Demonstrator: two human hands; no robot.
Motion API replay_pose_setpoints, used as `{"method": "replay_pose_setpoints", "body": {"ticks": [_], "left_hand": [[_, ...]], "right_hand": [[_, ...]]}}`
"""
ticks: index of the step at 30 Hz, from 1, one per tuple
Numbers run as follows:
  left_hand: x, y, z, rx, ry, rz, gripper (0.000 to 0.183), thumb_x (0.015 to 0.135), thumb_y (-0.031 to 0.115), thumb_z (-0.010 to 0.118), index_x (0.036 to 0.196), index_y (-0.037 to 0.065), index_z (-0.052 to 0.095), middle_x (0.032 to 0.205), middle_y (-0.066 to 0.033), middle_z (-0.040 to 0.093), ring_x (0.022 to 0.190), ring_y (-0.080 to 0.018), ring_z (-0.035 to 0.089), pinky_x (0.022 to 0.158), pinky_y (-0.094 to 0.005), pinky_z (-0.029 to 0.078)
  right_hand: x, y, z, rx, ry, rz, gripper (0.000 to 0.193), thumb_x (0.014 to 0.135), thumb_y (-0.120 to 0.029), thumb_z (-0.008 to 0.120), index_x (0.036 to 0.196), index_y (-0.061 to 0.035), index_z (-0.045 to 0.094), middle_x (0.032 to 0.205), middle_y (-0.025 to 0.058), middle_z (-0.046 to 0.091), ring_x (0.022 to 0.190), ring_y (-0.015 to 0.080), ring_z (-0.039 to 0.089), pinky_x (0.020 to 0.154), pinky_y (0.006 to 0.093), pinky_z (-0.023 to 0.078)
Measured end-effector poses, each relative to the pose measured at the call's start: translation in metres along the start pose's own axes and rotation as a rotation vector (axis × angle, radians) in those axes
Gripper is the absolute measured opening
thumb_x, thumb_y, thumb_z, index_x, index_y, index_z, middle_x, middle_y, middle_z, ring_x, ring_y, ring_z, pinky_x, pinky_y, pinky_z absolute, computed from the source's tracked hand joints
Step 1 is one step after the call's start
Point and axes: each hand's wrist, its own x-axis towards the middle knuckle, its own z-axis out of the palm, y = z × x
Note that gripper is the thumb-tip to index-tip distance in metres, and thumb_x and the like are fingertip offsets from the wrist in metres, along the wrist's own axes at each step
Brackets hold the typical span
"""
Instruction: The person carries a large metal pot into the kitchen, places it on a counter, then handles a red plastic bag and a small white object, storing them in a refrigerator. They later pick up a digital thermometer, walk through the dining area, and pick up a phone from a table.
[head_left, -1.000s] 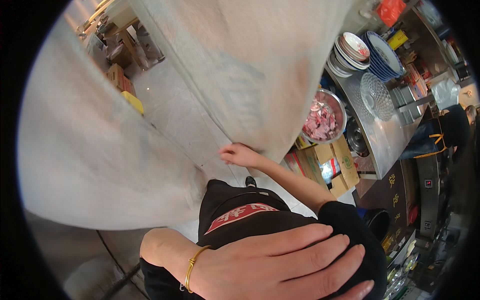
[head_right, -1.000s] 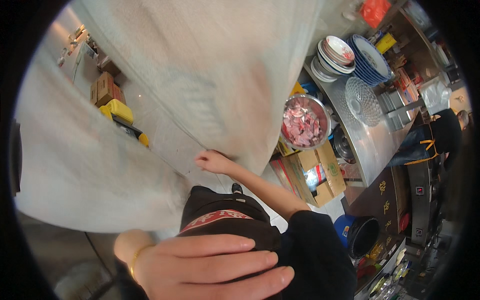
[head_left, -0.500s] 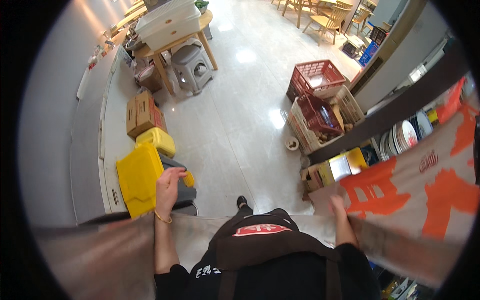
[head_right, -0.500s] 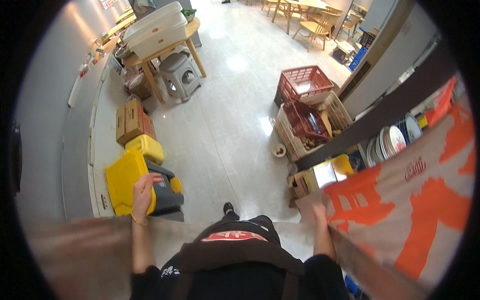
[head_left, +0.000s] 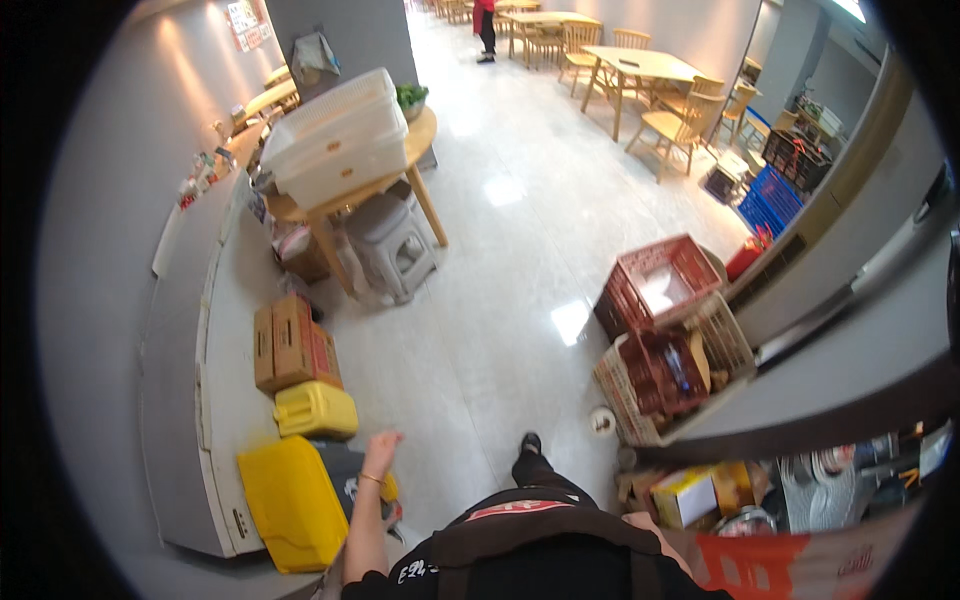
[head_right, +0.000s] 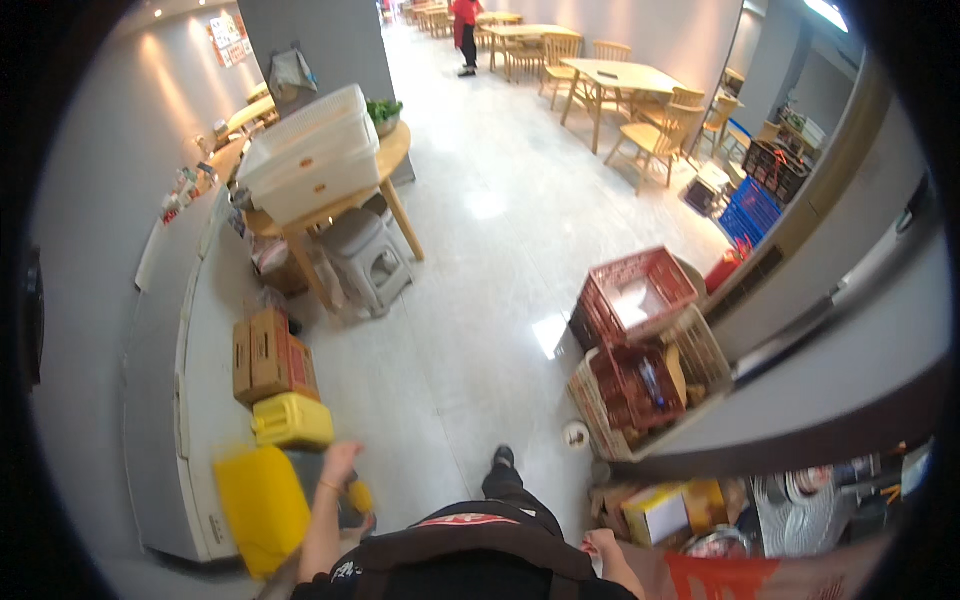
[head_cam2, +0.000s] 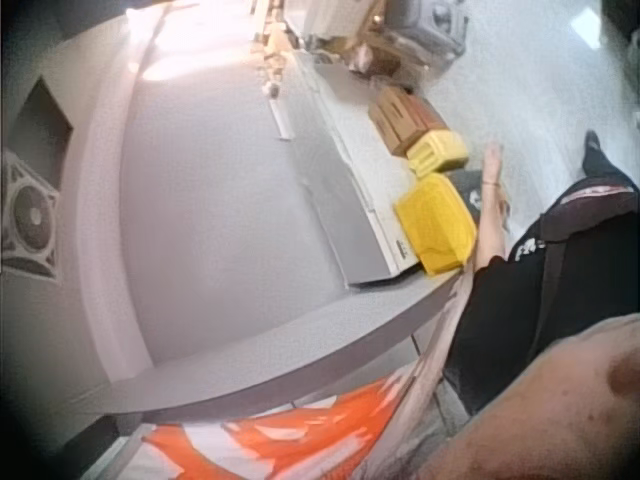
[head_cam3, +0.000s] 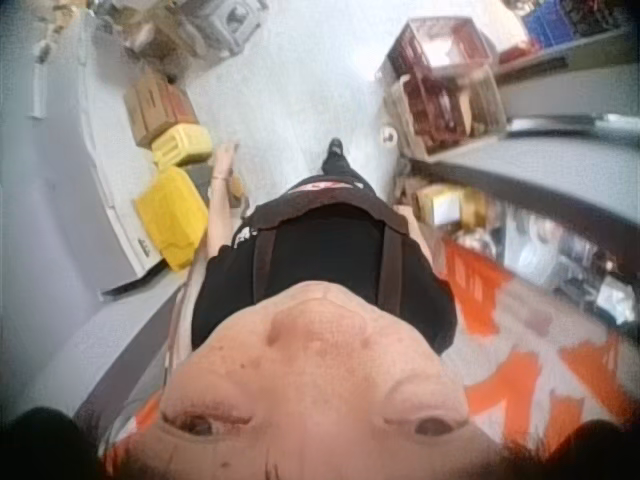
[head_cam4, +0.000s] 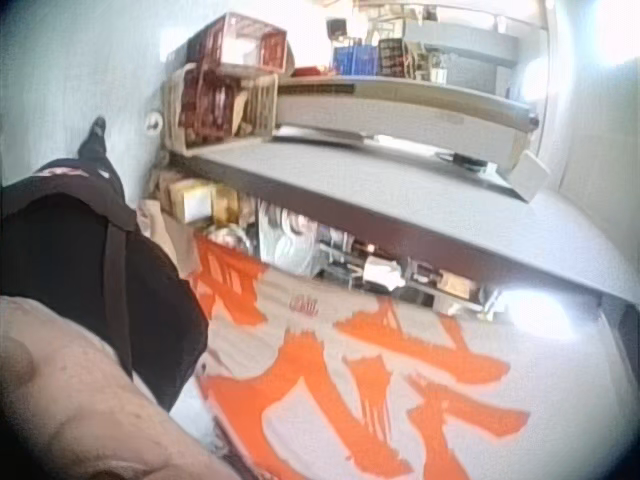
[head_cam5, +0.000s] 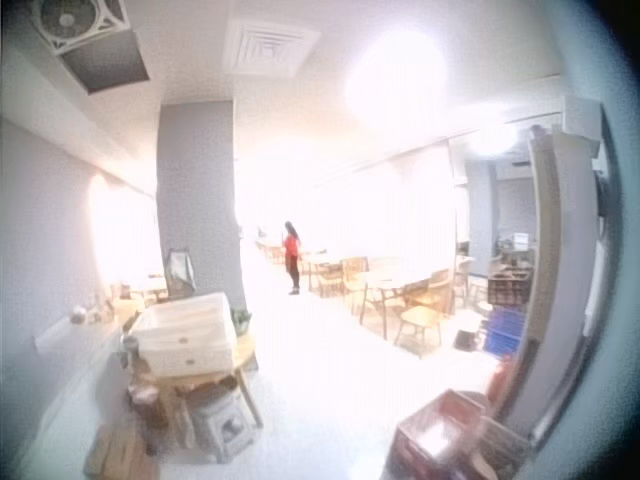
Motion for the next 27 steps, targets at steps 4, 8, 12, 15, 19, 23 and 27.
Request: {"method": "replay_pose_setpoints", "body": {"ticks": [4, 8, 12, 15, 19, 23, 27], "left_hand": [[0.016, -0.087, 0.022, 0.219, -0.131, -0.140, 0.018, 0.076, 0.019, 0.057, 0.081, 0.004, 0.064, 0.069, -0.0117, 0.062, 0.063, -0.0202, 0.059, 0.058, -0.0348, 0.045], [-0.008, -0.155, 0.035, -0.548, 0.145, -0.892, 0.016, 0.080, 0.025, 0.056, 0.078, 0.009, 0.056, 0.059, -0.0088, 0.055, 0.053, -0.0226, 0.056, 0.043, -0.0371, 0.044], [0.014, -0.181, 0.043, -0.520, 0.220, -1.213, 0.017, 0.081, 0.024, 0.054, 0.081, 0.007, 0.053, 0.063, -0.0120, 0.055, 0.051, -0.0251, 0.055, 0.041, -0.0377, 0.044], [0.073, -0.178, 0.041, -0.513, 0.197, -1.258, 0.016, 0.081, 0.020, 0.052, 0.085, 0.005, 0.054, 0.069, -0.0138, 0.057, 0.056, -0.0258, 0.057, 0.044, -0.0375, 0.046], [0.215, -0.133, 0.052, -0.483, 0.116, -1.167, 0.016, 0.082, 0.016, 0.050, 0.089, 0.002, 0.054, 0.077, -0.0163, 0.060, 0.064, -0.0268, 0.060, 0.049, -0.0372, 0.048], [0.390, -0.030, 0.075, -0.416, 0.050, -0.885, 0.013, 0.080, 0.007, 0.047, 0.090, 0.001, 0.055, 0.079, -0.0137, 0.060, 0.066, -0.0242, 0.060, 0.050, -0.0345, 0.048], [0.544, 0.087, 0.096, -0.329, -0.090, -0.642, 0.020, 0.084, 0.014, 0.047, 0.097, 0.002, 0.057, 0.076, -0.0075, 0.060, 0.061, -0.0156, 0.056, 0.051, -0.0265, 0.044]], "right_hand": [[0.020, -0.221, 0.077, -0.164, -0.244, -0.318, 0.014, 0.077, -0.006, 0.051, 0.063, -0.0029, 0.052, 0.053, 0.0080, 0.049, 0.045, 0.0205, 0.050, 0.043, 0.0314, 0.041], [0.012, -0.409, 0.175, -0.219, -0.251, -0.550, 0.009, 0.079, -0.007, 0.051, 0.077, 0.0009, 0.055, 0.063, 0.0085, 0.055, 0.049, 0.0182, 0.053, 0.041, 0.0297, 0.041], [-0.002, -0.529, 0.258, -0.245, -0.261, -0.693, 0.020, 0.082, -0.014, 0.054, 0.096, -0.0001, 0.057, 0.077, 0.0079, 0.061, 0.059, 0.0162, 0.059, 0.048, 0.0268, 0.047], [0.009, -0.567, 0.300, -0.295, -0.325, -0.681, 0.024, 0.082, -0.018, 0.056, 0.099, -0.0006, 0.058, 0.079, 0.0078, 0.061, 0.060, 0.0159, 0.060, 0.050, 0.0264, 0.048], [0.046, -0.567, 0.320, -0.632, -0.266, -0.649, 0.022, 0.082, -0.021, 0.057, 0.090, -0.0008, 0.061, 0.068, 0.0071, 0.060, 0.054, 0.0139, 0.056, 0.048, 0.0264, 0.046], [0.083, -0.534, 0.275, -0.867, -0.243, -0.604, 0.022, 0.075, -0.021, 0.055, 0.075, 0.0000, 0.063, 0.063, 0.0093, 0.062, 0.051, 0.0166, 0.059, 0.049, 0.0294, 0.049], [0.127, -0.497, 0.240, -1.604, -0.051, -1.227, 0.028, 0.073, -0.027, 0.059, 0.083, -0.0017, 0.065, 0.072, 0.0110, 0.064, 0.062, 0.0188, 0.063, 0.060, 0.0321, 0.051]]}}
